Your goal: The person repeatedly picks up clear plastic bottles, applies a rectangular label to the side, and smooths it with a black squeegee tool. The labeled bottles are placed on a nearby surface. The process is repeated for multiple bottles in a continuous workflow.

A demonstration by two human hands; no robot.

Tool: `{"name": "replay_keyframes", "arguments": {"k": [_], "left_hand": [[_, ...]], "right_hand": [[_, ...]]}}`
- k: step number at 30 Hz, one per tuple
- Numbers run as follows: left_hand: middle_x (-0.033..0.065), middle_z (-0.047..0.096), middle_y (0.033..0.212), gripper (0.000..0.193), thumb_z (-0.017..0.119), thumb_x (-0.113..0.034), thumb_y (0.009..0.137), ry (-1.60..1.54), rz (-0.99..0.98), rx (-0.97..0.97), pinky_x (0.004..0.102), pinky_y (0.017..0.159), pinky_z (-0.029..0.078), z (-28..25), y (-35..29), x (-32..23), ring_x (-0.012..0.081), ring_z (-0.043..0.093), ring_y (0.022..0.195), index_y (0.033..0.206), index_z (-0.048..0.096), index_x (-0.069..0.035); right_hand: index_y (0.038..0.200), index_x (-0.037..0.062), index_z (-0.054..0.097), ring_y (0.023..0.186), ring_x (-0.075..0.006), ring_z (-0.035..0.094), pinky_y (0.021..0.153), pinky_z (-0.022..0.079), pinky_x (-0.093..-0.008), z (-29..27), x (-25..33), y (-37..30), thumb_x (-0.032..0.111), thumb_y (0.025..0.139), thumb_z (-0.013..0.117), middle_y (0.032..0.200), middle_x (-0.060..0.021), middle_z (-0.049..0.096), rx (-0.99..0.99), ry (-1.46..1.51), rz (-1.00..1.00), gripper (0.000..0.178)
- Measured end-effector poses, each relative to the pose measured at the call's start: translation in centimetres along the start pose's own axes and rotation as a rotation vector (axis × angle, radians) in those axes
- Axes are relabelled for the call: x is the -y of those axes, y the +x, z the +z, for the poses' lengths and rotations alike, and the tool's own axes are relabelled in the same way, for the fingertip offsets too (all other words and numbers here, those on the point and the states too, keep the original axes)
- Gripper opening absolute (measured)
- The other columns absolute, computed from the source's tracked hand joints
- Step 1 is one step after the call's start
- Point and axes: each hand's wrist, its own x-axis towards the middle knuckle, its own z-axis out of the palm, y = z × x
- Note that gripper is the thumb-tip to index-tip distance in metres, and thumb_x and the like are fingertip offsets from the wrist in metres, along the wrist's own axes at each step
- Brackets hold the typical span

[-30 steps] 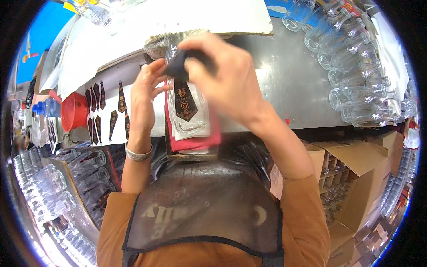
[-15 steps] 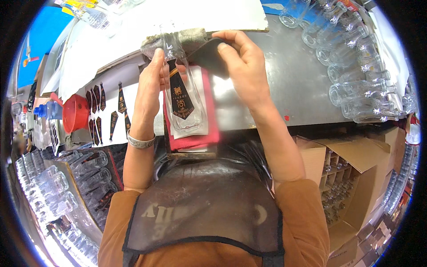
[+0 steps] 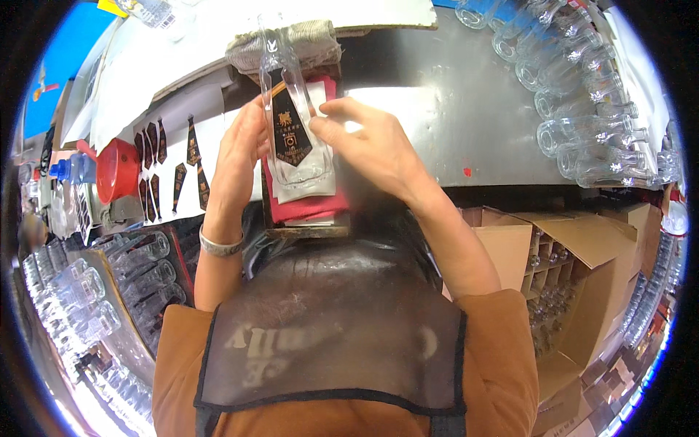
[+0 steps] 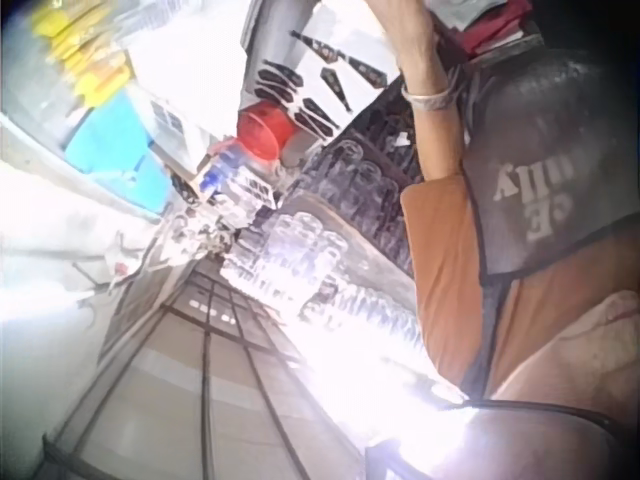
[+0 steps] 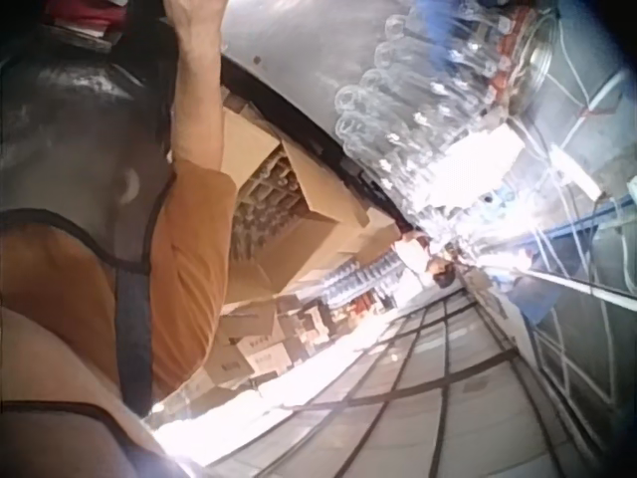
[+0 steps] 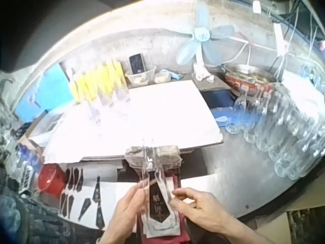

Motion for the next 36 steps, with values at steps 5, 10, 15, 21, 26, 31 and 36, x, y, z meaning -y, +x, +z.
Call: {"name": "replay_keyframes", "arguments": {"k": [5, 10, 15, 21, 26, 31, 36], "left_hand": [[0.0155, 0.058, 0.135, 0.055, 0.059, -0.018, 0.103, -0.124, 0.108, 0.061, 0.0317, 0.106, 0.042, 0.9, -1.5, 1.0, 0.0182, 0.054, 0.125, 0.147, 0.039, 0.007], [0.0148, 0.058, 0.135, 0.054, 0.059, -0.015, 0.103, -0.132, 0.131, 0.087, 0.0318, 0.106, 0.042, 0.9, -1.6, 1.0, 0.0169, 0.055, 0.123, 0.148, 0.039, 0.007], [0.015, 0.058, 0.136, 0.055, 0.059, -0.014, 0.102, -0.136, 0.146, 0.077, 0.0319, 0.105, 0.043, 0.9, -1.5, 1.2, 0.0168, 0.055, 0.123, 0.148, 0.038, 0.008], [0.0191, 0.056, 0.138, 0.058, 0.061, -0.012, 0.101, -0.105, 0.174, 0.036, 0.0345, 0.109, 0.042, 1.2, -1.4, 1.7, 0.0209, 0.054, 0.128, 0.148, 0.035, 0.011], [0.0211, 0.055, 0.139, 0.059, 0.062, -0.01, 0.1, -0.087, 0.182, 0.006, 0.0364, 0.111, 0.041, 1.4, -1.4, 1.8, 0.0243, 0.053, 0.131, 0.148, 0.034, 0.012], [0.0204, 0.056, 0.138, 0.059, 0.061, -0.008, 0.1, -0.105, 0.174, 0.005, 0.0368, 0.11, 0.042, 1.5, -1.4, 1.8, 0.0243, 0.053, 0.13, 0.148, 0.034, 0.012], [0.0191, 0.058, 0.135, 0.058, 0.061, -0.007, 0.1, -0.089, 0.184, 0.008, 0.0349, 0.107, 0.044, 1.5, -1.2, 1.7, 0.0219, 0.056, 0.125, 0.148, 0.035, 0.011]], "right_hand": [[0.129, -0.0052, 0.061, 0.089, -0.014, 0.066, 0.079, 0.053, -0.0274, 0.9, 0.3, -0.5, 0.032, 0.095, 0.07, 0.11, -0.0097, 0.067, 0.019, -0.087, -0.018, 0.051], [0.128, -0.0054, 0.061, 0.083, -0.0129, 0.066, 0.074, 0.053, -0.0264, 1.1, 0.2, -0.5, 0.032, 0.094, 0.072, 0.107, -0.0093, 0.067, -0.001, -0.107, -0.04, 0.052], [0.128, -0.0052, 0.061, 0.083, -0.0127, 0.065, 0.074, 0.053, -0.0261, 1.2, 0.4, -0.6, 0.033, 0.093, 0.073, 0.107, -0.0094, 0.067, 0.0, -0.096, -0.025, 0.053], [0.128, -0.0046, 0.062, 0.085, -0.0128, 0.065, 0.075, 0.054, -0.0265, 1.0, -0.1, -0.4, 0.032, 0.094, 0.073, 0.108, -0.0098, 0.067, 0.005, -0.093, -0.051, 0.051], [0.127, -0.0044, 0.062, 0.086, -0.0131, 0.066, 0.077, 0.054, -0.0269, 0.9, -0.2, -0.2, 0.03, 0.094, 0.072, 0.109, -0.0096, 0.067, 0.025, -0.072, -0.057, 0.049], [0.128, -0.0046, 0.062, 0.088, -0.0138, 0.067, 0.078, 0.054, -0.0272, 0.7, 0.1, -0.3, 0.029, 0.095, 0.072, 0.108, -0.0093, 0.066, 0.033, -0.079, -0.022, 0.048], [0.127, -0.0036, 0.062, 0.091, -0.0132, 0.066, 0.08, 0.053, -0.0267, 0.5, 0.2, -0.3, 0.029, 0.096, 0.069, 0.107, -0.0087, 0.067, 0.037, -0.085, -0.014, 0.045]]}}
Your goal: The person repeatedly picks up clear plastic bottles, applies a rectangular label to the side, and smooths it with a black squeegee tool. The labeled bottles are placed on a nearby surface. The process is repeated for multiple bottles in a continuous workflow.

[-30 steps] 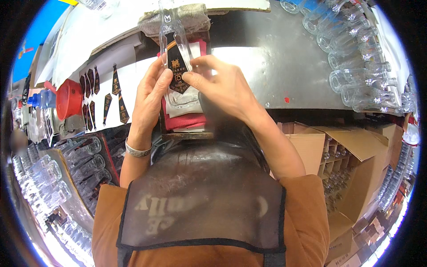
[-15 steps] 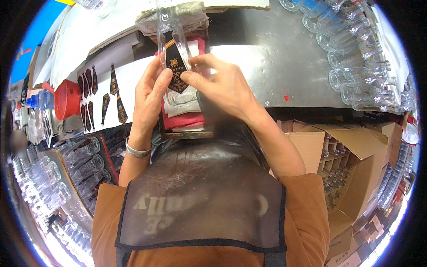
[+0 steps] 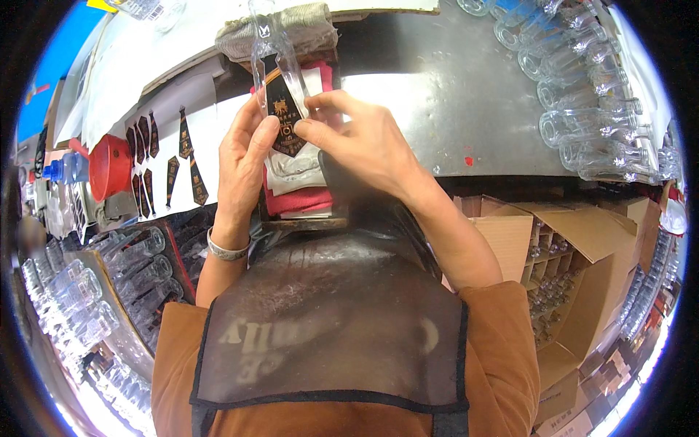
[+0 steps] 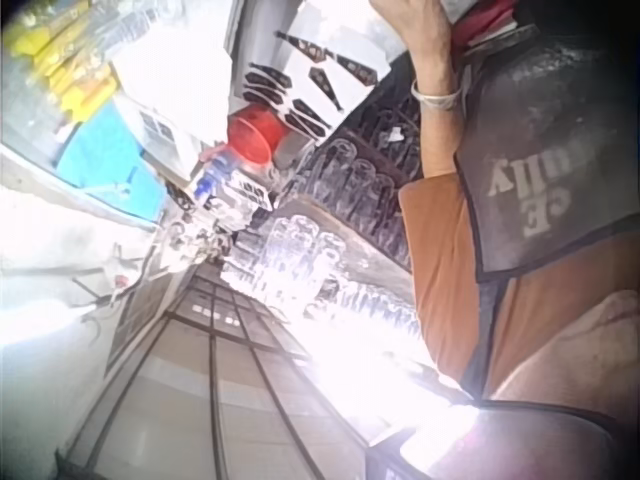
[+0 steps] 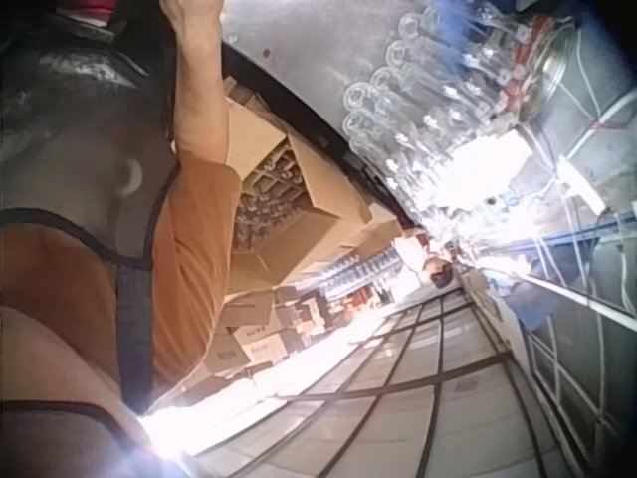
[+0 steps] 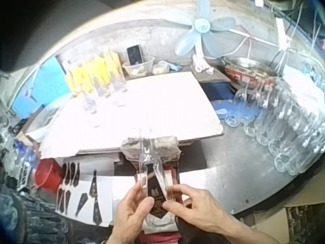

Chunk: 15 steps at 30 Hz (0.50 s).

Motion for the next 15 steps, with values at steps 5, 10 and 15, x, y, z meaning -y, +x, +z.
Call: {"name": "replay_keyframes", "arguments": {"k": [5, 10, 15], "left_hand": [[0.0167, 0.06, 0.132, 0.057, 0.061, -0.005, 0.099, 0.01, 0.001, 0.007, 0.0327, 0.103, 0.046, -0.3, -0.1, 0.1, 0.0185, 0.059, 0.119, 0.148, 0.037, 0.011], [0.0152, 0.061, 0.131, 0.056, 0.062, -0.006, 0.099, -0.013, -0.009, 0.001, 0.0315, 0.099, 0.049, 0.0, 0.0, 0.2, 0.017, 0.06, 0.116, 0.148, 0.038, 0.008], [0.0123, 0.062, 0.13, 0.057, 0.064, -0.008, 0.097, 0.029, -0.005, -0.039, 0.0304, 0.096, 0.05, 0.1, -0.1, 0.2, 0.0154, 0.061, 0.113, 0.148, 0.042, 0.005]], "right_hand": [[0.126, -0.003, 0.061, 0.1, -0.0116, 0.063, 0.089, 0.051, -0.0259, -2.6, 0.0, 1.5, 0.019, 0.098, 0.064, 0.105, -0.0078, 0.07, -0.137, 0.243, -0.042, 0.036], [0.122, 0.0022, 0.065, 0.095, -0.0132, 0.066, 0.085, 0.054, -0.0261, -3.2, 5.1, 4.4, 0.005, 0.091, 0.062, 0.106, -0.0059, 0.069, -0.029, -0.122, -0.426, 0.031], [0.112, 0.0008, 0.066, 0.093, -0.0259, 0.07, 0.084, 0.054, -0.0336, -3.1, 7.9, 7.7, 0.004, 0.083, 0.064, 0.103, -0.015, 0.071, -0.253, -0.623, -0.779, 0.029]]}}
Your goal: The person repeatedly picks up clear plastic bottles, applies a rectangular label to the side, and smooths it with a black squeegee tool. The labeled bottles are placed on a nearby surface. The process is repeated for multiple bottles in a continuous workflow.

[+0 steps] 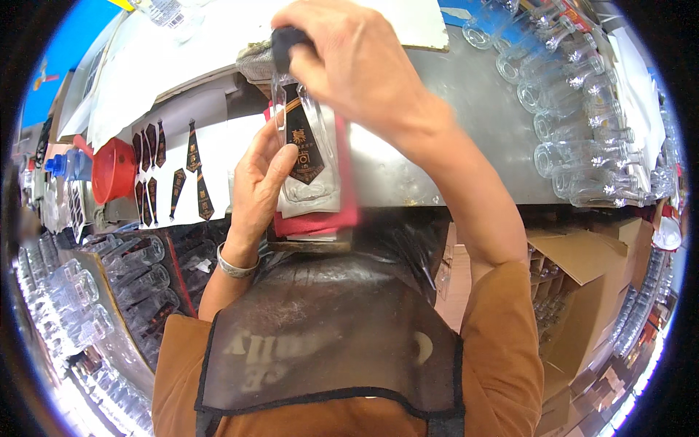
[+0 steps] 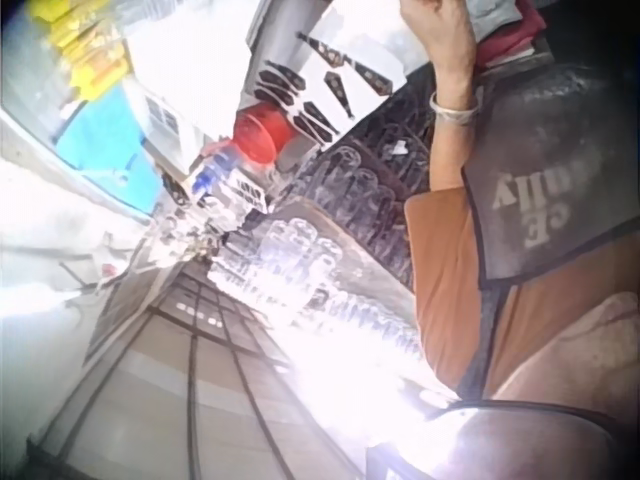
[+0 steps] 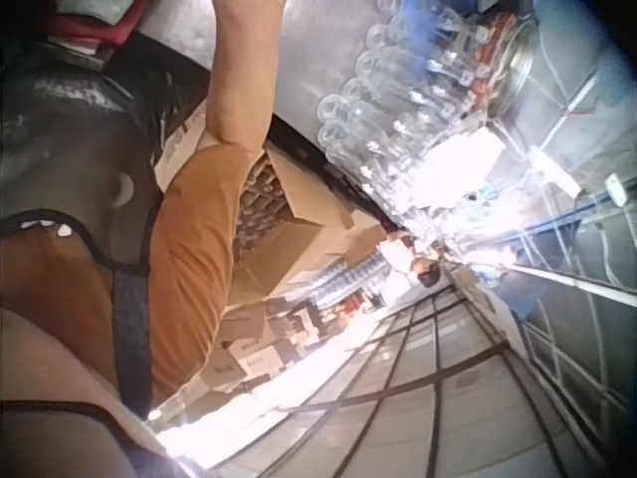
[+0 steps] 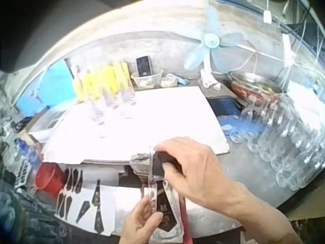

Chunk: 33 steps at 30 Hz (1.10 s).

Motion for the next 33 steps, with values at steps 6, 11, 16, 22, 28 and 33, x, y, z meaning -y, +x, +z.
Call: {"name": "replay_keyframes", "arguments": {"k": [6, 11, 16, 22, 28, 33], "left_hand": [[0.0145, 0.06, 0.135, 0.066, 0.068, -0.011, 0.094, 0.077, -0.068, 0.007, 0.0324, 0.097, 0.05, -0.5, -0.1, -0.3, 0.0163, 0.06, 0.116, 0.151, 0.039, 0.002], [0.0237, 0.033, 0.158, 0.107, 0.082, -0.013, 0.076, 0.418, 0.295, 0.164, 0.045, 0.115, 0.038, -3.1, -2.4, -0.5, 0.0348, 0.044, 0.14, 0.159, 0.016, 0.0], [0.0235, 0.033, 0.159, 0.122, 0.085, -0.007, 0.071, 0.706, 0.296, 0.164, 0.0435, 0.108, 0.043, -1.4, -3.2, -0.8, 0.0332, 0.044, 0.141, 0.161, 0.004, -0.003], [0.0216, 0.04, 0.154, 0.111, 0.08, 0.0, 0.069, 0.544, 0.273, 0.15, 0.0409, 0.108, 0.045, -1.8, -2.6, 0.0, 0.0318, 0.046, 0.139, 0.159, 0.015, 0.001], [0.0206, 0.041, 0.154, 0.112, 0.08, -0.001, 0.069, 0.538, 0.33, 0.141, 0.0401, 0.104, 0.048, -2.2, -2.8, 0.7, 0.0311, 0.049, 0.136, 0.159, 0.014, 0.001], [0.0208, 0.043, 0.152, 0.118, 0.09, -0.014, 0.07, 0.518, 0.382, 0.105, 0.039, 0.099, 0.052, -1.5, -2.8, 0.3, 0.0299, 0.055, 0.129, 0.159, 0.014, 0.001]], "right_hand": [[0.105, 0.0026, 0.067, 0.091, -0.0302, 0.065, 0.082, 0.053, -0.0365, 0.8, 1.4, -0.2, 0.0, 0.08, 0.065, 0.096, -0.0134, 0.069, 0.034, -0.019, -0.204, 0.025], [0.101, 0.0055, 0.068, 0.088, -0.0299, 0.065, 0.077, 0.055, -0.0381, 0.3, 3.7, -6.7, -0.001, 0.073, 0.07, 0.094, -0.0108, 0.068, 0.261, 0.169, -0.199, 0.029], [0.107, 0.0049, 0.069, 0.089, -0.0304, 0.068, 0.079, 0.056, -0.0378, 1.0, 0.8, -5.3, 0.003, 0.081, 0.068, 0.098, -0.0126, 0.07, 0.141, 0.156, -0.13, 0.026], [0.101, 0.0066, 0.067, 0.104, -0.0292, 0.066, 0.092, 0.051, -0.0411, 0.7, 0.6, -8.6, -0.006, 0.069, 0.07, 0.11, -0.0094, 0.071, 0.107, 0.301, -0.183, 0.035], [0.098, 0.0068, 0.068, 0.082, -0.0297, 0.064, 0.073, 0.054, -0.0368, -0.5, 2.0, -9.2, -0.006, 0.072, 0.066, 0.093, -0.0087, 0.068, -0.063, 0.307, -0.079, 0.029], [0.089, 0.0062, 0.065, 0.081, -0.0251, 0.063, 0.073, 0.052, -0.0347, 1.2, 6.8, -11.0, 0.009, 0.071, 0.067, 0.085, -0.0054, 0.062, 0.11, 0.25, -0.246, 0.019]]}}
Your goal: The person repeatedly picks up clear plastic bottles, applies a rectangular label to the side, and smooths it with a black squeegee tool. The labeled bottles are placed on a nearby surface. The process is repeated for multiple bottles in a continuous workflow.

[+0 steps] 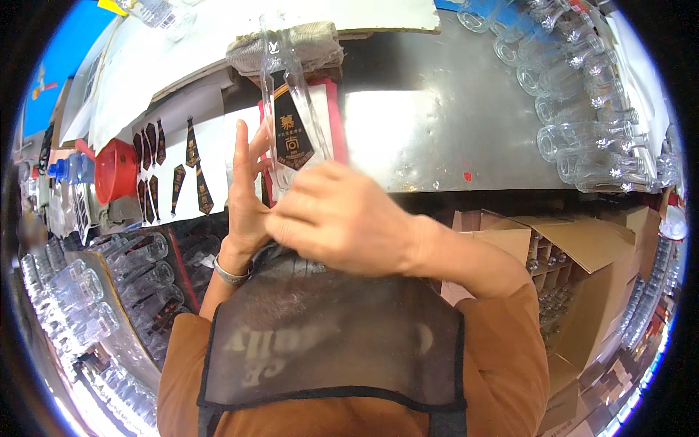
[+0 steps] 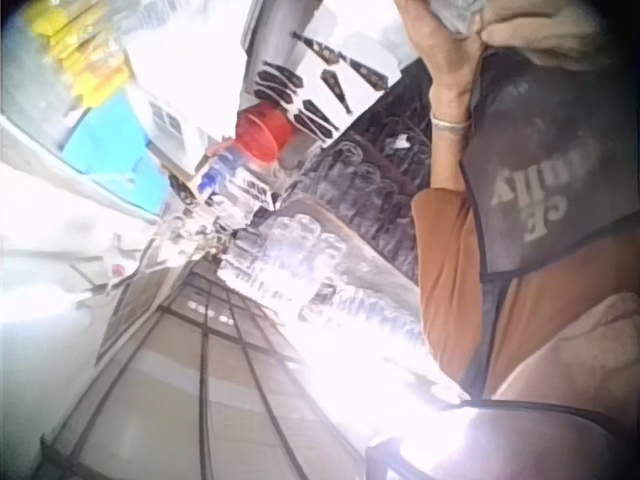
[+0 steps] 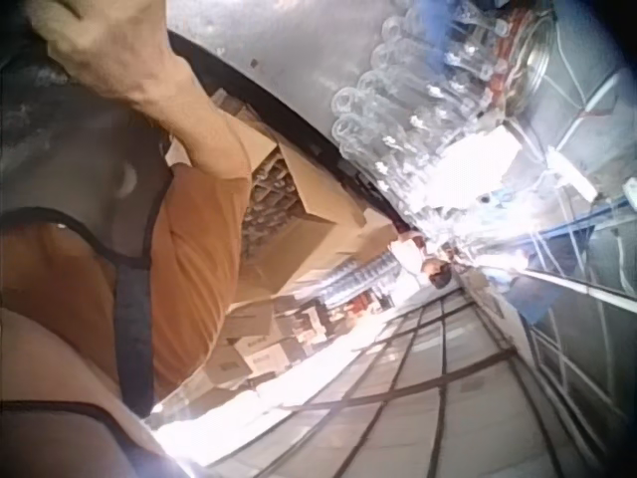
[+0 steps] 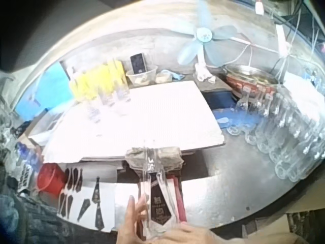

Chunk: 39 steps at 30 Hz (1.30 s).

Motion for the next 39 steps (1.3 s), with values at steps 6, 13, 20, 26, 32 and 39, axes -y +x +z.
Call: {"name": "replay_keyframes", "arguments": {"k": [6, 13, 20, 26, 32, 39], "left_hand": [[0.0207, 0.044, 0.152, 0.118, 0.086, -0.008, 0.069, 0.06, 0.012, -0.028, 0.0408, 0.099, 0.052, 0.1, -0.1, -0.2, 0.0321, 0.057, 0.126, 0.159, 0.01, 0.002], [0.0243, 0.044, 0.152, 0.123, 0.086, -0.003, 0.067, 0.111, 0.026, -0.003, 0.0404, 0.096, 0.054, 0.1, 0.2, -0.2, 0.0341, 0.058, 0.126, 0.16, 0.006, -0.001], [0.0262, 0.045, 0.15, 0.121, 0.088, -0.01, 0.072, -0.082, -0.018, 0.045, 0.0425, 0.105, 0.049, -0.4, -0.4, 0.8, 0.0329, 0.054, 0.131, 0.16, 0.006, -0.001], [0.0209, 0.049, 0.147, 0.112, 0.083, -0.001, 0.069, -0.071, -0.045, 0.026, 0.0405, 0.101, 0.049, -0.6, 0.3, 0.2, 0.0289, 0.053, 0.131, 0.159, 0.017, 0.001], [0.0205, 0.048, 0.149, 0.107, 0.082, -0.001, 0.071, -0.094, -0.023, 0.006, 0.0412, 0.101, 0.049, -0.2, -0.6, 1.0, 0.0299, 0.053, 0.132, 0.158, 0.02, 0.001], [0.0207, 0.041, 0.154, 0.108, 0.083, -0.003, 0.07, -0.079, -0.054, 0.042, 0.0427, 0.107, 0.046, -0.6, 0.0, -0.6, 0.0314, 0.048, 0.137, 0.158, 0.02, 0.0]], "right_hand": [[0.095, 0.0045, 0.067, 0.083, -0.0269, 0.063, 0.07, 0.053, -0.0367, -0.6, -2.3, 2.4, 0.002, 0.065, 0.074, 0.094, -0.0096, 0.065, 0.027, -0.173, 0.033, 0.031], [0.1, 0.0029, 0.068, 0.078, -0.0297, 0.066, 0.07, 0.055, -0.0354, -2.2, -8.4, 6.4, 0.008, 0.082, 0.068, 0.09, -0.0126, 0.068, -0.072, -0.147, 0.224, 0.02], [0.092, 0.0107, 0.071, 0.079, -0.026, 0.068, 0.072, 0.056, -0.0362, -1.5, -2.8, 3.6, 0.009, 0.073, 0.079, 0.087, -0.0085, 0.069, 0.162, 0.033, 0.046, 0.02], [0.098, 0.0046, 0.07, 0.081, -0.0255, 0.068, 0.071, 0.055, -0.0346, -4.3, -10.0, 6.0, 0.005, 0.082, 0.071, 0.093, -0.0103, 0.069, -0.223, -0.257, 0.275, 0.016], [0.095, 0.0058, 0.067, 0.091, -0.0301, 0.066, 0.081, 0.055, -0.0379, -2.3, -4.1, 3.1, 0.012, 0.079, 0.072, 0.096, -0.0121, 0.068, 0.084, 0.041, 0.166, 0.018], [0.113, 0.0029, 0.068, 0.081, -0.0306, 0.071, 0.074, 0.055, -0.0347, -4.5, -11.0, 8.4, 0.019, 0.091, 0.068, 0.094, -0.0187, 0.072, -0.114, -0.226, 0.27, 0.027]]}}
